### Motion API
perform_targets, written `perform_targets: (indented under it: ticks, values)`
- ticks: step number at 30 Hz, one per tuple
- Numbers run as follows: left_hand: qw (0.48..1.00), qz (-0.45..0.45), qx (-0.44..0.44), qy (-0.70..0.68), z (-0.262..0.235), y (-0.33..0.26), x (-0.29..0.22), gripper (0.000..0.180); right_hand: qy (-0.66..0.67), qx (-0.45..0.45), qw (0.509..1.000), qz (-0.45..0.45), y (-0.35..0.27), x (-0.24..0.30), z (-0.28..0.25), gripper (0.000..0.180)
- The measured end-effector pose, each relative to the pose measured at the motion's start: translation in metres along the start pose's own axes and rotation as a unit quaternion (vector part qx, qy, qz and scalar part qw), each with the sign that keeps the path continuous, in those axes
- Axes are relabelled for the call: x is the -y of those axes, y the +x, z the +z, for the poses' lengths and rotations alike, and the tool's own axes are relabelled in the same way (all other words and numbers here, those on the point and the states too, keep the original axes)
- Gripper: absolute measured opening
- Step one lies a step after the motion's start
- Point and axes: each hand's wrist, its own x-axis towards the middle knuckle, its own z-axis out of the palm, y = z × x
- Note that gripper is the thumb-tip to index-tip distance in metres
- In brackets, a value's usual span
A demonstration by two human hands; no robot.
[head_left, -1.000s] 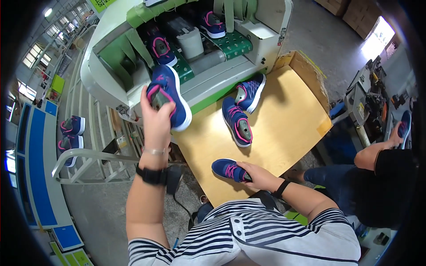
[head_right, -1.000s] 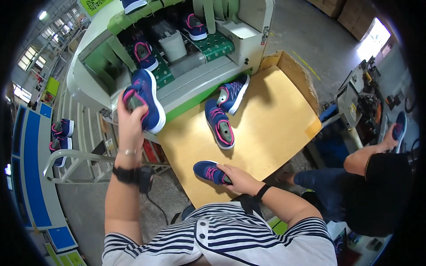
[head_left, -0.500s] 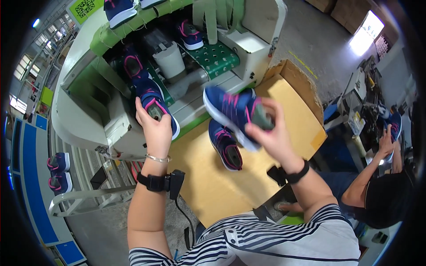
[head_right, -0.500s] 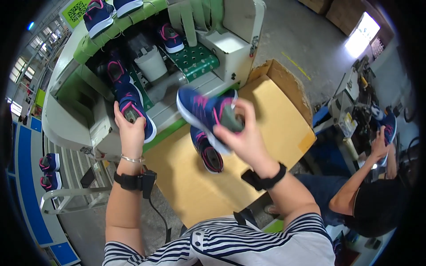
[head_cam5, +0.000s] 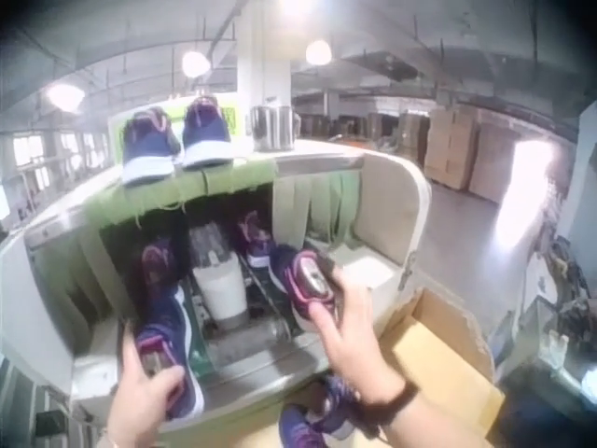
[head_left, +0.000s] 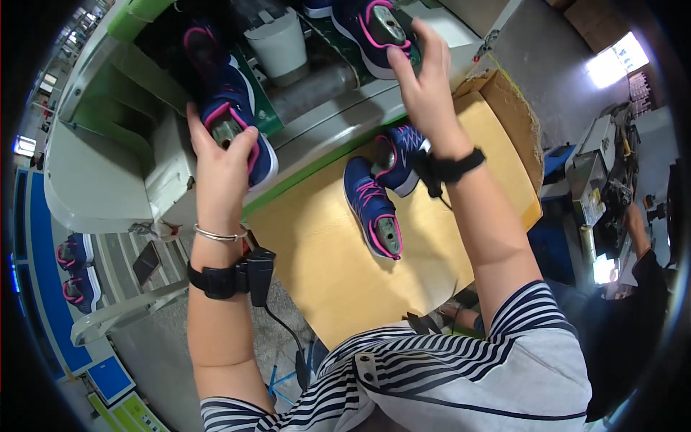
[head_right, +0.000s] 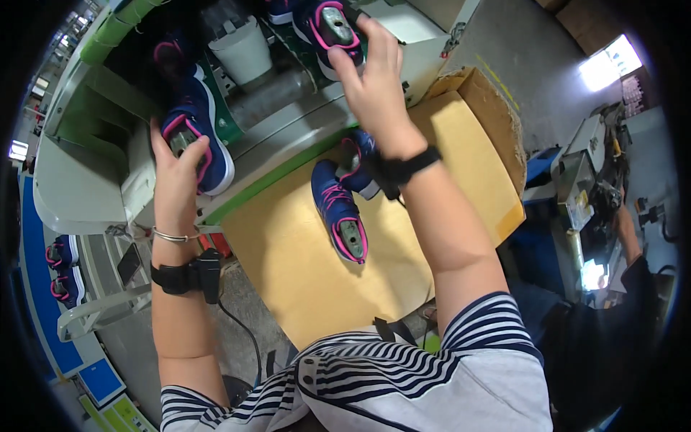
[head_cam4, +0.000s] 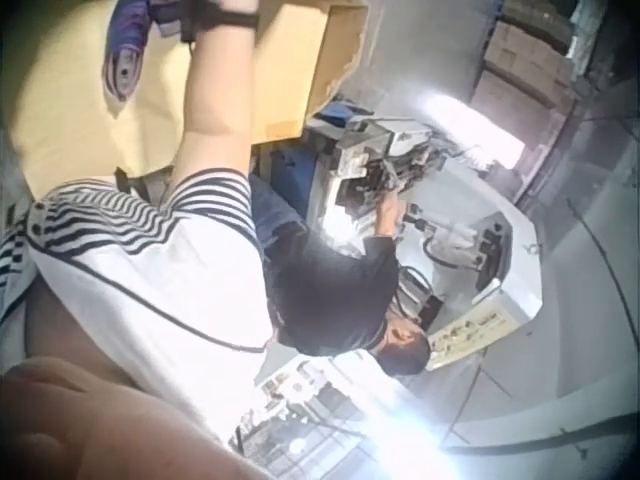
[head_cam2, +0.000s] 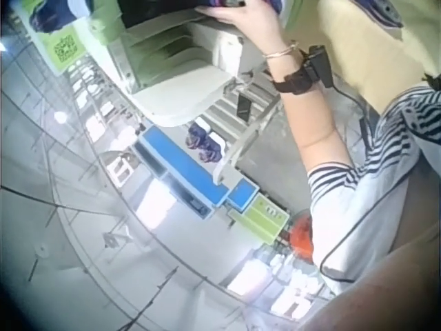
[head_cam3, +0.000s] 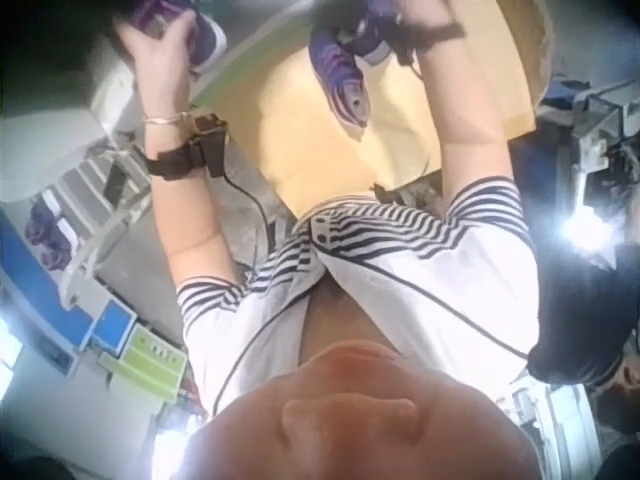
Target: Moving and organizing shoes onto a conveyor belt system in a factory.
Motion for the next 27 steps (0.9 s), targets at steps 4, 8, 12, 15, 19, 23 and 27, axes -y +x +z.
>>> perform_targets:
  ticks: [4,8,12,15,19,23,27]
  values:
    - [0.996,-0.025,0.027,-0.082,-0.002,0.009,0.000,0.089,-0.039,0.321,0.940,0.111,-0.130,-0.033,-0.022,0.062]
    - [0.933,0.289,-0.124,0.175,0.014,-0.041,-0.013,0.078,-0.149,0.376,0.890,0.212,-0.204,-0.031,-0.091,0.083]
    - [0.913,0.329,0.150,0.188,0.047,-0.138,0.036,0.094,0.102,0.175,0.871,0.448,-0.266,-0.029,-0.108,0.094]
    - [0.962,0.011,0.243,0.126,0.112,-0.212,0.081,0.107,0.143,0.003,0.874,0.465,-0.256,-0.025,-0.074,0.107]
    - [0.984,-0.082,0.157,0.038,0.176,-0.242,0.114,0.111,0.008,-0.001,0.865,0.502,-0.234,-0.034,-0.035,0.110]
    - [0.969,-0.129,0.193,-0.078,0.141,-0.223,0.119,0.103,0.103,0.049,0.862,0.494,-0.262,-0.043,-0.055,0.100]
    - [0.963,-0.124,0.228,-0.073,0.062,-0.228,0.144,0.095,0.175,0.187,0.833,0.491,-0.287,0.060,-0.064,0.100]
